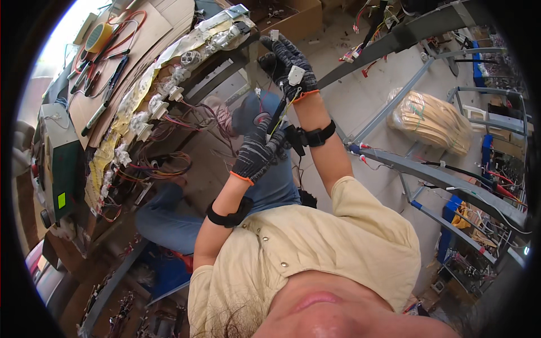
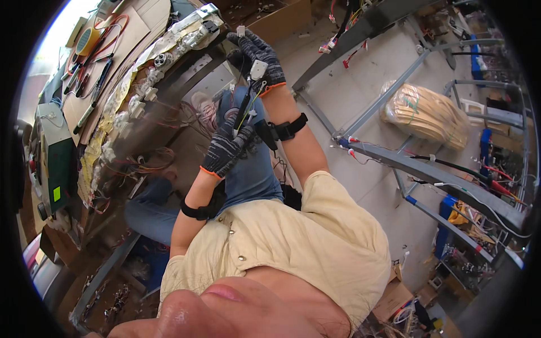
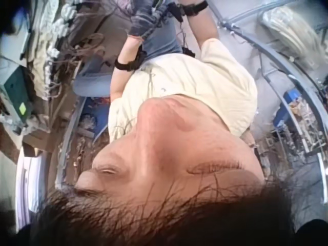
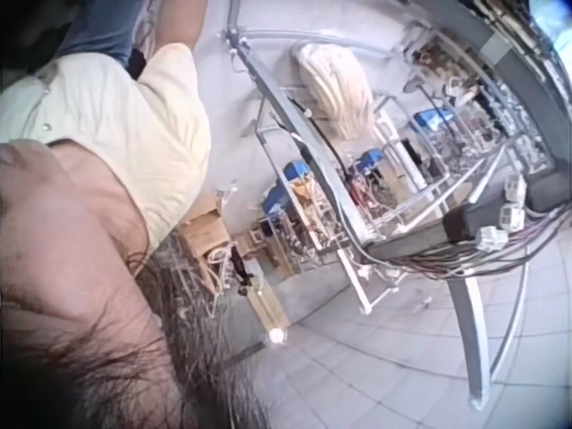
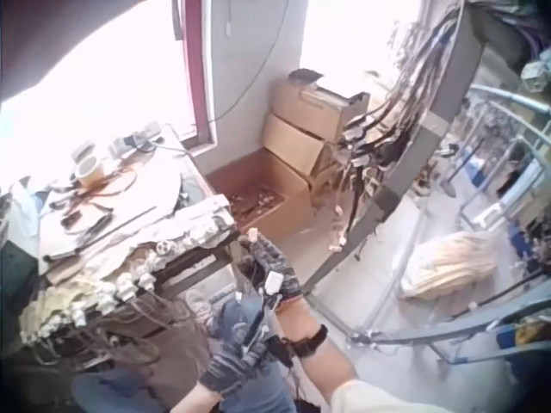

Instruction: Connecting wires to a testing or assembly board in a factory setting.

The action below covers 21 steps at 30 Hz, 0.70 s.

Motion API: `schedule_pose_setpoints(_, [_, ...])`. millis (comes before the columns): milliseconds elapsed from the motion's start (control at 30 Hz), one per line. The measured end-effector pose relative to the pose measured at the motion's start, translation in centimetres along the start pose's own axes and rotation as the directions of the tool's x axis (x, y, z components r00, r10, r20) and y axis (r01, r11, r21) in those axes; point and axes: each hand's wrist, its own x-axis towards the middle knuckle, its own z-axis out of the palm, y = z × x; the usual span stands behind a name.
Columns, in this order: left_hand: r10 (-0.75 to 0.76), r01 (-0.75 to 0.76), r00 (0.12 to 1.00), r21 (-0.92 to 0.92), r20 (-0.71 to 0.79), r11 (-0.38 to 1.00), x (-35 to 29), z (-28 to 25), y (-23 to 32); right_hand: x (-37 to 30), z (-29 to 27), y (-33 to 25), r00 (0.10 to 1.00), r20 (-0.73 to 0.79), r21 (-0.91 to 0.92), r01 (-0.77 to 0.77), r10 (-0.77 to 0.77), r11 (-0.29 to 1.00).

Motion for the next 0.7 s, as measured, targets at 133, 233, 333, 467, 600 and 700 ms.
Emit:
schedule_pose_setpoints(133, [-0.126, 0.108, 0.992, -0.589, 0.01, 0.801, -0.7, -0.6, 1.5, 0.8, 0.2, -0.9, 0.98, -0.103, -0.25, 0.138, -0.168, 0.959])
schedule_pose_setpoints(233, [-0.227, -0.007, 0.937, -0.666, -0.265, 0.746, -1.3, -1.1, -0.1, 0.9, 0.7, -0.3, 0.841, 0.116, -0.726, 0.435, -0.528, 0.532])
schedule_pose_setpoints(333, [-0.199, -0.072, 0.888, -0.552, -0.415, 0.83, -1.2, -1.3, -0.4, 1.5, 1.6, -0.4, 0.608, 0.448, -0.845, 0.527, -0.655, -0.088])
schedule_pose_setpoints(467, [-0.109, -0.153, 0.857, -0.45, -0.504, 0.88, -1.7, -1.1, -2.4, 1.7, 2.8, 0.0, 0.48, 0.639, -0.75, 0.562, -0.601, -0.349])
schedule_pose_setpoints(600, [-0.105, -0.146, 0.869, -0.454, -0.483, 0.879, -2.1, -1.5, -2.9, 1.6, 2.9, 0.1, 0.474, 0.684, -0.714, 0.592, -0.555, -0.374])
schedule_pose_setpoints(700, [-0.11, -0.152, 0.884, -0.501, -0.455, 0.852, -2.2, -2.0, -2.6, 1.6, 3.0, 0.3, 0.482, 0.662, -0.73, 0.587, -0.574, -0.349])
